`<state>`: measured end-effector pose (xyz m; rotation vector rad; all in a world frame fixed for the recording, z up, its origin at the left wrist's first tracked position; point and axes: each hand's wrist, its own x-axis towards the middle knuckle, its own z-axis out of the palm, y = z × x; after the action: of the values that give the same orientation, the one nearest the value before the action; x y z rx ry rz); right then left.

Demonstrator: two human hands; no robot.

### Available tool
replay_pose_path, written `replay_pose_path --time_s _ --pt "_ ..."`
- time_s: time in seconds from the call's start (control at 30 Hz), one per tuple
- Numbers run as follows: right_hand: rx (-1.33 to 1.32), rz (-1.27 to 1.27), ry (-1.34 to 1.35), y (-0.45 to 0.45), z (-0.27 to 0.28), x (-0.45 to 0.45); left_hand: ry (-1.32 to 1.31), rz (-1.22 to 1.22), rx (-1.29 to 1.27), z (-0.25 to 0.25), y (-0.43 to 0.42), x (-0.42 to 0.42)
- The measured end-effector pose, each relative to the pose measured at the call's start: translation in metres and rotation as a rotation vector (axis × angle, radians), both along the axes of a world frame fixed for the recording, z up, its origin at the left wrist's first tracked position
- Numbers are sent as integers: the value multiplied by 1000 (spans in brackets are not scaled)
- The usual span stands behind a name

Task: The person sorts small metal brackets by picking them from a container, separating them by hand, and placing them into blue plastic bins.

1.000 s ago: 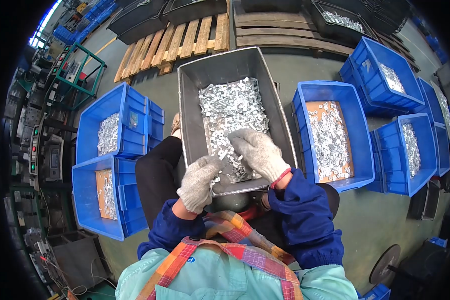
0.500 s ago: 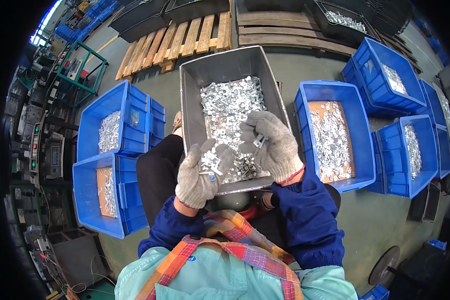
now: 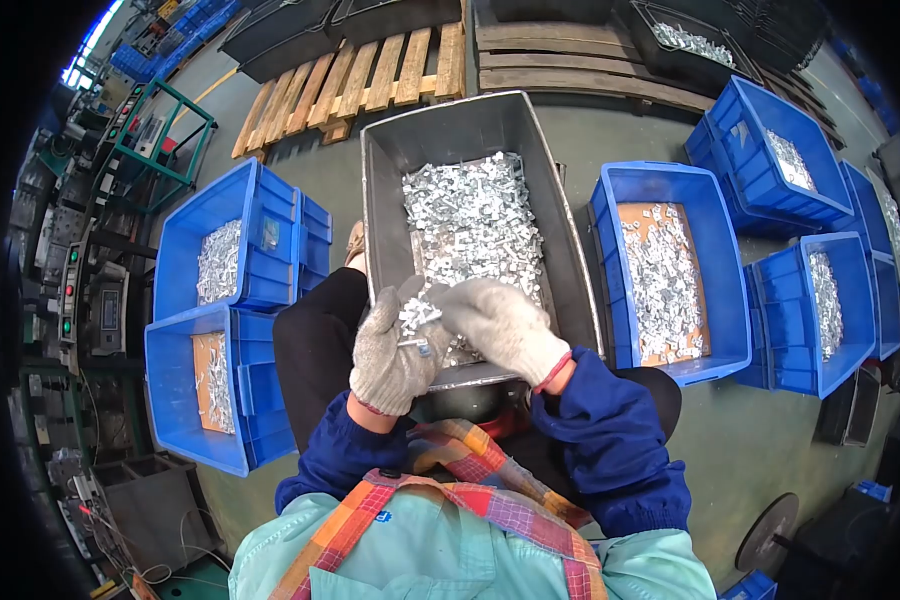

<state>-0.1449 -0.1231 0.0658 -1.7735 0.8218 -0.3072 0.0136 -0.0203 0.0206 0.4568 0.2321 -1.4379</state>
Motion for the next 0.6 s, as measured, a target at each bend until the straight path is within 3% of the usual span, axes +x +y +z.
replay_pose_path --time_s 0.03,0.13,0.2,0.27,0.43,0.5,0.57,0.6 --pt "192 -77 40 -1 9 0 -47 -28 49 1 1 -1" --pt "590 -266 -181 -5 -10 -6 -164 -148 147 1 5 0" --pt "420 -197 -229 -6 -20 -8 -206 -277 145 -6 9 6" --pt "576 -256 -272 -5 -23 -8 -209 -353 203 -13 8 5" --pt "-73 -71 -310 -10 -33 -9 -342 -444 254 -11 11 2" --pt "-23 -51 -323 -11 -29 -12 -332 -387 225 -17 10 -1" --pt "451 -121 -243 -6 -1 -12 -392 -358 236 -1 8 -1" --pt "433 -128 -224 -5 -2 -11 -438 -352 251 7 7 -1"
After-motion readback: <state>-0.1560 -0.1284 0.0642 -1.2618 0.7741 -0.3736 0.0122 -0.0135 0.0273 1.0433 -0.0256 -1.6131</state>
